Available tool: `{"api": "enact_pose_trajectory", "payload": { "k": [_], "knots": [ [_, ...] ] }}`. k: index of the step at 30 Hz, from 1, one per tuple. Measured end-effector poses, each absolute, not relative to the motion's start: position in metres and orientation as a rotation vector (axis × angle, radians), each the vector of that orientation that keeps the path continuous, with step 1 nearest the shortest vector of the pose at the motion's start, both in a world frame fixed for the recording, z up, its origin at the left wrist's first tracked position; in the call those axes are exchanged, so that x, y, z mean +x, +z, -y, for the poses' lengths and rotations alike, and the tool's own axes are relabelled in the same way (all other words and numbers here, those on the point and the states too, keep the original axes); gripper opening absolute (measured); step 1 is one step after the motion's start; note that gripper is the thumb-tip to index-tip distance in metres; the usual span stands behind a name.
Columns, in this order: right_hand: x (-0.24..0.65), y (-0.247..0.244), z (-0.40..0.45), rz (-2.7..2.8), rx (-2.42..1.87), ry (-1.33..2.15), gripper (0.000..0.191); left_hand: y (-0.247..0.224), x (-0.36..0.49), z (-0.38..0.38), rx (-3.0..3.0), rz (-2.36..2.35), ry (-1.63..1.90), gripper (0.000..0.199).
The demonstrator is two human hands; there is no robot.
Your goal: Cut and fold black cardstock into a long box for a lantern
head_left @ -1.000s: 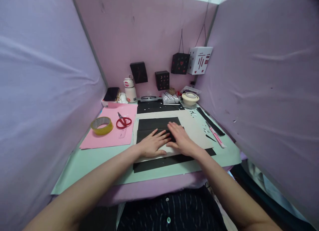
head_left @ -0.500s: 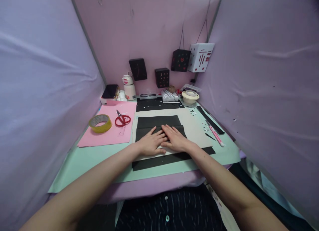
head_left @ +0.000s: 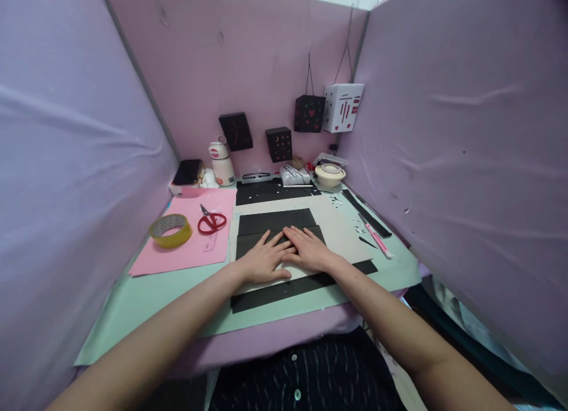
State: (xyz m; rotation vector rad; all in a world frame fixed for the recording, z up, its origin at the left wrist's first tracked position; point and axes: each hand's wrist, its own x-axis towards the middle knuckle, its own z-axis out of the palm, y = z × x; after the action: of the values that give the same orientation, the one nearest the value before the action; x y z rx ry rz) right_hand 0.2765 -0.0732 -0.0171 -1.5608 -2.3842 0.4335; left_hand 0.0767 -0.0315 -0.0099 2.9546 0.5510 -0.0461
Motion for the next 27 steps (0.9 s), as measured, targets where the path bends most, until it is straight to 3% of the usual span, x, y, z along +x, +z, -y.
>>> {"api": "enact_pose_trajectory", "payload": {
  "k": [27],
  "knots": [
    [0.304, -0.026, 0.083, 1.996, -2.168, 0.286, 0.083, -0.010, 0.077, 0.034, 2.900, -0.572, -0.061, 0.076]
  ]
}}
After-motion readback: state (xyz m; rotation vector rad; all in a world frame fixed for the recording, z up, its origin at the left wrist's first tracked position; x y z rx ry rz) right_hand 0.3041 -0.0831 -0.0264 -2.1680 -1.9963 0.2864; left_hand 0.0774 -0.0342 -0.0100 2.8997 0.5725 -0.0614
